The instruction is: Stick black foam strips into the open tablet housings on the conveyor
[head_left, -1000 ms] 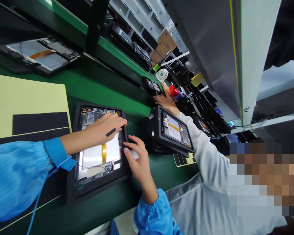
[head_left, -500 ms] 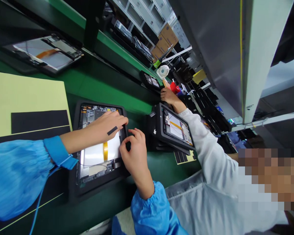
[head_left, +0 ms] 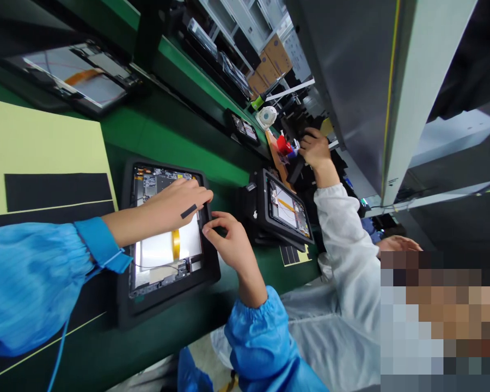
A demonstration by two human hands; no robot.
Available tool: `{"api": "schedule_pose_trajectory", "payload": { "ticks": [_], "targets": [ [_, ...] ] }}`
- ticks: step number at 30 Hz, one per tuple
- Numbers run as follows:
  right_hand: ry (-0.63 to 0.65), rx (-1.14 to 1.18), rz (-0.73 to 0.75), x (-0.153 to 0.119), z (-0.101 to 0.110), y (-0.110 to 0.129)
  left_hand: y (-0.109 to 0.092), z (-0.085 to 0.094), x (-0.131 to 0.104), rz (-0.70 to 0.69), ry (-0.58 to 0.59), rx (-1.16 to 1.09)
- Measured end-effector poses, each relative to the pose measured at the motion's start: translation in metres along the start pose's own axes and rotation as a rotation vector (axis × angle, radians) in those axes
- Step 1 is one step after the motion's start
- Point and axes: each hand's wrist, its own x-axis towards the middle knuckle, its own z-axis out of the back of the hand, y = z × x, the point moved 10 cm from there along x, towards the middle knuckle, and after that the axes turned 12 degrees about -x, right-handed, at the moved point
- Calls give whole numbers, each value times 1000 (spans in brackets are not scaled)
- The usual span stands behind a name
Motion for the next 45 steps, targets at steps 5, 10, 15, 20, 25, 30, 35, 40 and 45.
{"api": "schedule_pose_trajectory", "payload": {
  "ticks": [5,10,15,20,25,30,35,40,45],
  "targets": [
    [-105,-119,4,-7,2,5,-2,2,2,-11,-20,-19],
    [-82,-198,24,-3,-3,11,-3,0,3,-4,10,24],
    [-32,-221,51,3,-3,13,-5,1,4,8,17,27],
    [-38,-153,36,2,8,7,-11,2,3,0,43,62],
    [-40,-178,-6,-3,5,7,-14,4,2,-24,20,77],
    [-46,-275,12,-3,0,14,-15,8,1,-42,-54,93],
    [-8,-373,44,1,-5,19,-12,5,3,-66,-94,78],
    [69,-363,20,8,-7,19,-9,2,3,-86,-111,85],
    [148,-170,-67,19,-8,6,-11,3,2,-108,-118,87]
  ]
}}
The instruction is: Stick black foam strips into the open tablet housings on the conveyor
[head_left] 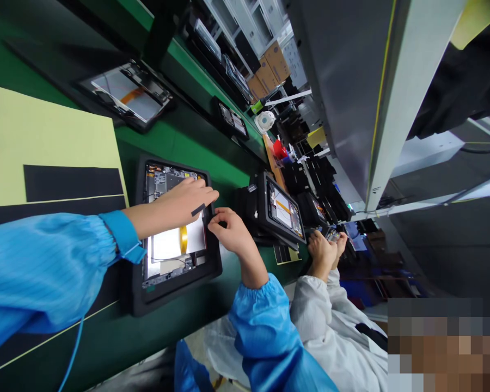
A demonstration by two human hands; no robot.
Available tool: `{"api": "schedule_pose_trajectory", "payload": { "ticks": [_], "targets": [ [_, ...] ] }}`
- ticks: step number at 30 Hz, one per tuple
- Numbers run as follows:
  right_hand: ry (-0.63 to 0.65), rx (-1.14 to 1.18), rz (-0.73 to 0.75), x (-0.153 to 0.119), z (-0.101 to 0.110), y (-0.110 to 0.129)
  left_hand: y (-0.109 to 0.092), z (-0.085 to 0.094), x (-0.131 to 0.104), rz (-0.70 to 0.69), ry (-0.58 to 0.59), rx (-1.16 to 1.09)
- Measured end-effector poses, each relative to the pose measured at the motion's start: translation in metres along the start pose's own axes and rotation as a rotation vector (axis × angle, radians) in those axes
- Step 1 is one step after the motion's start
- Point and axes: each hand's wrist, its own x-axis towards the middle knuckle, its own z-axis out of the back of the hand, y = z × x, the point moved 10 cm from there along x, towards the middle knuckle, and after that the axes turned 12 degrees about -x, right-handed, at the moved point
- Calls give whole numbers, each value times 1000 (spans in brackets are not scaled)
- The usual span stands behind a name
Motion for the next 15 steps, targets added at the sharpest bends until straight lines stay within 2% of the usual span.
{"api": "schedule_pose_trajectory", "payload": {
  "ticks": [8,15],
  "targets": [
    [18,144,-32,-2,-6,-9,2,-2,-1,-6,5,-30],
    [-51,-3,-58,-5,-4,-6,-1,2,-1,-5,21,-54]
  ]
}}
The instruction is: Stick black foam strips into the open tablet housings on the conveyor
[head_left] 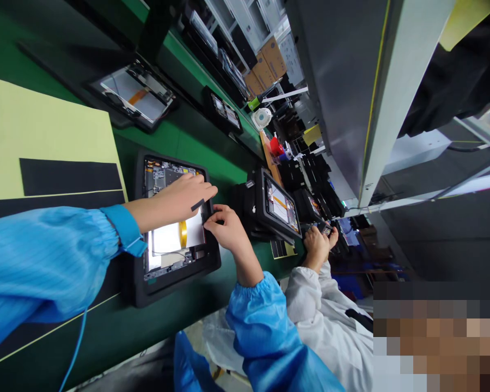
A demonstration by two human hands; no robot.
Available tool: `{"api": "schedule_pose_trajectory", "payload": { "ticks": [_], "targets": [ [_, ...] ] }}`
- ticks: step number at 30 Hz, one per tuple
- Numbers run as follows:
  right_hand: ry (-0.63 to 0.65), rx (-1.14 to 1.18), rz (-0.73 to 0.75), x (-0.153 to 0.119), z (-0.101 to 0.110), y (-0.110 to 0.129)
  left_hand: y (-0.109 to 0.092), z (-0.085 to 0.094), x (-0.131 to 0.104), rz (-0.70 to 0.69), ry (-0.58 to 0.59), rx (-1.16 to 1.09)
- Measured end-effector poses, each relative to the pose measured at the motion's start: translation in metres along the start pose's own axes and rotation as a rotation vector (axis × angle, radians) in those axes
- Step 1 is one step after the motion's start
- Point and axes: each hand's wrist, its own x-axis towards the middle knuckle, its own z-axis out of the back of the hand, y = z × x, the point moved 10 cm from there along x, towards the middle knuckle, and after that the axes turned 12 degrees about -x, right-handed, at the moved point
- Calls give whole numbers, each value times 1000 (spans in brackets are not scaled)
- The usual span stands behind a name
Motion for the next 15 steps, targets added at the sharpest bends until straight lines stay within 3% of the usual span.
{"api": "schedule_pose_trajectory", "payload": {
  "ticks": [8,15],
  "targets": [
    [73,-112,76,9,3,9,0,-1,1,-12,-20,-6],
    [77,36,28,3,2,4,3,-2,0,-20,-38,-7]
  ]
}}
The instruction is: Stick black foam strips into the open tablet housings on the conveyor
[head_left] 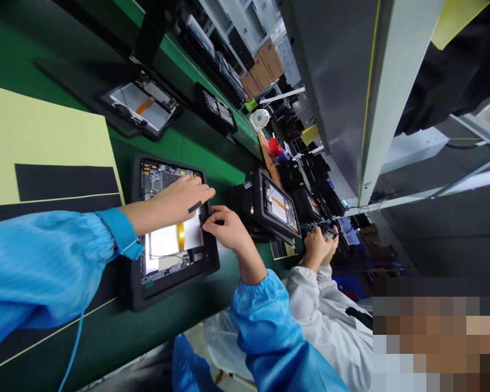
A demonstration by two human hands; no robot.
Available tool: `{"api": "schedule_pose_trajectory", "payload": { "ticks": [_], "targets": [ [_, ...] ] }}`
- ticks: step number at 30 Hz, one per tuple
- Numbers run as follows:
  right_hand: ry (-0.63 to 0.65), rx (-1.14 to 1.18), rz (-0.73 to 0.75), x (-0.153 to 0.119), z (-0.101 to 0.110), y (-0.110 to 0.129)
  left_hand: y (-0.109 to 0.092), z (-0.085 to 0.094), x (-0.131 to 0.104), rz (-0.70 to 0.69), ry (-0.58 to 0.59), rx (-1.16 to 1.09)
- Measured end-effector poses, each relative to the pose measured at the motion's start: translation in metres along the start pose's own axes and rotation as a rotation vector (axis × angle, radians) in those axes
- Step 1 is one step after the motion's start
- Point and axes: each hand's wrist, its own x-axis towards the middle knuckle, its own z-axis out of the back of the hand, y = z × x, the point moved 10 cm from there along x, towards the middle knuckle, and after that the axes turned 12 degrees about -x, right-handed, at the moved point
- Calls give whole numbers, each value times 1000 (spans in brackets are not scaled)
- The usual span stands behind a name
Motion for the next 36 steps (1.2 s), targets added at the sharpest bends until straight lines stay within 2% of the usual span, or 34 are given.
{"api": "schedule_pose_trajectory", "payload": {
  "ticks": [6,14,22,25,28,31,36],
  "targets": [
    [39,43,-19,4,-3,-3,-1,0,1,-5,-6,9],
    [-18,-110,77,6,-3,5,-2,3,0,-2,-16,16],
    [110,-295,156,16,2,18,-4,2,0,-17,-10,17],
    [-13,-182,173,6,12,11,-6,4,-1,-17,-13,37],
    [-261,36,247,-18,23,2,-6,5,-1,-17,-18,50],
    [-434,81,378,-47,17,1,-6,5,-1,-21,-8,48],
    [-466,-105,579,-71,-11,12,-5,5,-2,-11,10,40]
  ]
}}
